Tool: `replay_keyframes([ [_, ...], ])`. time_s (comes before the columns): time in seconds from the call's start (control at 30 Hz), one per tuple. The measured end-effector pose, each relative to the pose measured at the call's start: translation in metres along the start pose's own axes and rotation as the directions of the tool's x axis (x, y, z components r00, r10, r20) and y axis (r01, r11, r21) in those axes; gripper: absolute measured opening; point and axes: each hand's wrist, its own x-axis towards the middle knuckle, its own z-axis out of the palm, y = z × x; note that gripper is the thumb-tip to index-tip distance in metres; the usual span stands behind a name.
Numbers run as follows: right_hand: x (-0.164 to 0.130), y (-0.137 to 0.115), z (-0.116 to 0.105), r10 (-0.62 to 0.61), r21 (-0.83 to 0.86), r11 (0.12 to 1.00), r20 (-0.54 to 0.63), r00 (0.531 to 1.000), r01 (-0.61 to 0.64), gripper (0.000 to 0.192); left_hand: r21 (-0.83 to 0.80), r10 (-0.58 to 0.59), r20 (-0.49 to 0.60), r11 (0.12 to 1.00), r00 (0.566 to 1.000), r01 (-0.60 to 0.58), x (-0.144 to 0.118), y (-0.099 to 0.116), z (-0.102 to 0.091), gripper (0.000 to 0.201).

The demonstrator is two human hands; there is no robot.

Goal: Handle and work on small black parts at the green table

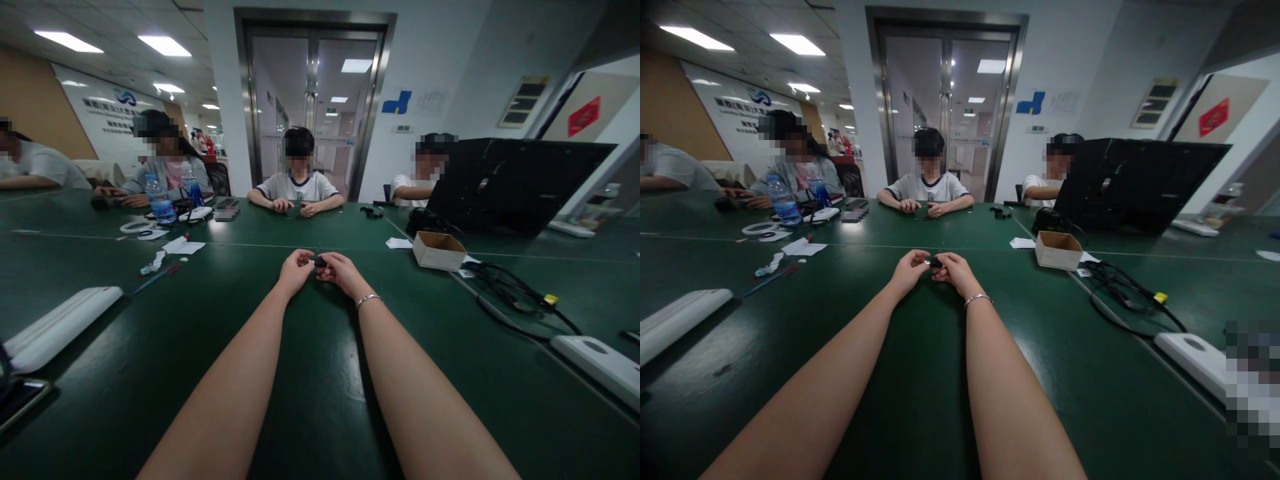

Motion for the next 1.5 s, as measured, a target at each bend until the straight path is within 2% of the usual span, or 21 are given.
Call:
replay_keyframes([
  [0.1, 0.000, -0.001, -0.001, 0.001, 0.021, 1.000, 0.013, 1.000, -0.001, 0.007, -0.008, 0.004, -0.003, 1.000, 1.000, -0.004, 0.001, -0.001, 0.000, 0.020],
  [0.27, 0.000, 0.000, -0.004, 0.003, 0.043, 0.999, 0.027, 1.000, -0.004, 0.007, -0.034, -0.077, 0.037, 0.996, 0.996, 0.078, -0.001, 0.000, -0.001, 0.014],
  [0.47, 0.000, 0.003, -0.006, -0.014, 0.031, 0.999, 0.068, 0.998, 0.012, 0.017, -0.028, -0.088, 0.111, 0.995, 0.990, 0.091, -0.003, 0.001, -0.001, 0.019],
  [0.67, 0.001, 0.001, -0.007, -0.011, 0.056, 0.998, 0.081, 0.997, 0.006, 0.023, -0.066, -0.121, 0.135, 0.989, 0.983, 0.130, -0.003, 0.005, 0.000, 0.013],
  [1.1, 0.001, -0.001, -0.007, 0.009, 0.034, 0.999, 0.092, 0.996, -0.012, 0.024, 0.025, -0.098, 0.151, 0.995, 0.984, 0.096, -0.002, -0.005, -0.001, 0.022],
  [1.3, 0.002, -0.001, -0.009, 0.011, 0.047, 0.999, 0.107, 0.994, -0.016, 0.025, 0.042, -0.052, 0.132, 0.998, 0.990, 0.047, 0.000, -0.013, -0.001, 0.020],
  [1.5, 0.001, -0.001, -0.008, 0.012, 0.037, 0.999, 0.113, 0.994, -0.016, 0.025, 0.044, -0.077, 0.157, 0.997, 0.985, 0.071, 0.000, -0.013, -0.002, 0.019],
])
